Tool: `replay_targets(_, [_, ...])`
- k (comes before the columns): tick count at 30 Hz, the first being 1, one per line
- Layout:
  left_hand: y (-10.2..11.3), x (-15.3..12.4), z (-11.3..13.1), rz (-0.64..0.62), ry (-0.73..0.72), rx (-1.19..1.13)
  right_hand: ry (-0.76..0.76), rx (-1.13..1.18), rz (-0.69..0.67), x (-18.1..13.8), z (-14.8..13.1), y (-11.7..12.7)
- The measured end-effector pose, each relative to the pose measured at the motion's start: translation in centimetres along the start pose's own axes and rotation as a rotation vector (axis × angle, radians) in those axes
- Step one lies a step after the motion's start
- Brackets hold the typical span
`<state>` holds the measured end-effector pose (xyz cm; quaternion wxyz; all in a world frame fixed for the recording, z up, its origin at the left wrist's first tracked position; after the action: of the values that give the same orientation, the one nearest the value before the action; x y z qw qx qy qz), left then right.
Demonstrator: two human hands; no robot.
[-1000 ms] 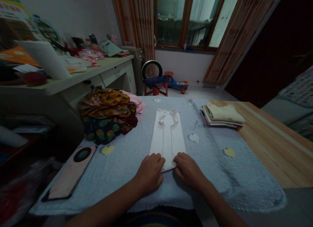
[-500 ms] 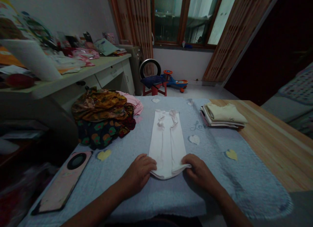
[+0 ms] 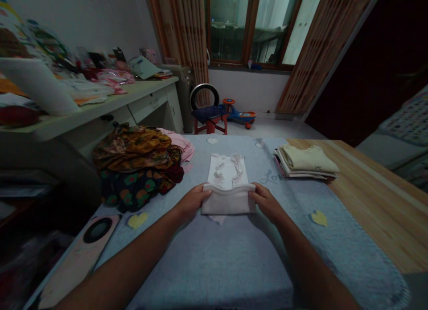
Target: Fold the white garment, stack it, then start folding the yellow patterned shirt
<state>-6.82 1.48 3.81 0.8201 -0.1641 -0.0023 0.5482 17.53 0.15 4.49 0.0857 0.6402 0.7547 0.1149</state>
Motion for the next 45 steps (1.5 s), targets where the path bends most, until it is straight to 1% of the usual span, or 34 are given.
replay_targets(3, [0.6, 2.4, -0.2, 0.071, 0.053, -0.046, -0.026, -0.051, 0.049, 2.4, 0.9, 0.2])
replay_targets(5, [1.0, 3.7, -0.2, 0.101, 0.077, -0.045, -0.059, -0.165, 0.1, 3.8, 1.6, 0.3])
replay_targets(8, [1.0, 4.8, 0.0, 0.078, 0.088, 0.009, -0.086, -0.38, 0.176, 5.2, 2.3, 0.3])
replay_targets(10, [0.8, 5.1, 0.1, 0.064, 0.083, 0.076, -0.07, -0.466, 0.206, 5.4, 2.5, 0.1])
replay_targets(12, [0.6, 5.1, 0.4, 0.08, 0.07, 0.135, -0.05, -0.482, 0.221, 5.3, 2.7, 0.1])
replay_targets(15, [0.5, 5.2, 0.6, 0.079, 0.03, 0.156, -0.014, -0.415, 0.253, 4.9, 3.1, 0.2])
replay_targets(17, [0.7, 5.5, 0.5, 0.06, -0.014, 0.164, 0.015, -0.377, 0.268, 4.9, 3.5, 0.3])
replay_targets(18, [0.9, 5.8, 0.4, 0.071, -0.044, 0.209, 0.024, -0.383, 0.273, 5.0, 3.6, 0.4])
replay_targets(20, [1.6, 6.4, 0.3, 0.136, -0.113, 0.429, 0.033, -0.459, 0.297, 5.2, 4.0, 0.4])
replay_targets(22, [2.1, 6.8, 0.2, 0.217, -0.2, 0.765, 0.051, -0.592, 0.341, 5.4, 4.2, 0.4])
replay_targets(24, [2.2, 6.9, 0.0, 0.266, -0.279, 1.079, 0.069, -0.716, 0.39, 5.5, 4.4, 0.4])
replay_targets(26, [2.1, 6.7, -0.2, 0.342, -0.315, 1.304, 0.069, -0.78, 0.43, 5.5, 4.5, 0.4])
replay_targets(28, [2.0, 6.2, -0.1, 0.461, -0.309, 1.447, 0.057, -0.796, 0.477, 5.3, 4.6, 0.5])
replay_targets(30, [1.8, 5.5, 0.4, 0.581, -0.318, 1.523, 0.069, -0.809, 0.525, 4.9, 4.4, 0.6])
replay_targets(32, [1.4, 4.8, 0.9, 0.619, -0.358, 1.546, 0.12, -0.836, 0.554, 4.5, 3.8, 0.6])
replay_targets(33, [1.1, 4.5, 1.0, 0.595, -0.38, 1.544, 0.158, -0.848, 0.549, 4.3, 3.5, 0.5])
replay_targets(34, [0.8, 4.2, 1.0, 0.538, -0.401, 1.538, 0.204, -0.854, 0.526, 4.2, 3.0, 0.3])
replay_targets(36, [-0.1, 3.8, 0.6, 0.357, -0.453, 1.531, 0.31, -0.838, 0.435, 3.8, 2.2, -0.4])
replay_targets(38, [-1.1, 3.2, -0.3, 0.166, -0.512, 1.551, 0.415, -0.811, 0.314, 3.5, 1.6, -1.4])
replay_targets(40, [-1.7, 2.7, -1.3, 0.028, -0.539, 1.59, 0.475, -0.814, 0.204, 3.2, 1.3, -2.3])
replay_targets(42, [-1.9, 2.6, -2.2, -0.066, -0.513, 1.624, 0.464, -0.86, 0.112, 3.2, 1.5, -3.1])
replay_targets(45, [-1.8, 2.7, -2.8, -0.145, -0.461, 1.645, 0.361, -0.949, 0.008, 3.3, 2.3, -3.7])
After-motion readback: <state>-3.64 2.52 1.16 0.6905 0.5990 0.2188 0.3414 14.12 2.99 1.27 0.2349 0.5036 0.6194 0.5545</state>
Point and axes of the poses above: each hand's wrist, its own x-axis towards the middle knuckle, its own y-axis out of the back of the hand, z = x × y, the point moved 4 cm from there along x, towards the middle knuckle, and after that the axes turned 1 degree about -y, right-handed, at the moved point
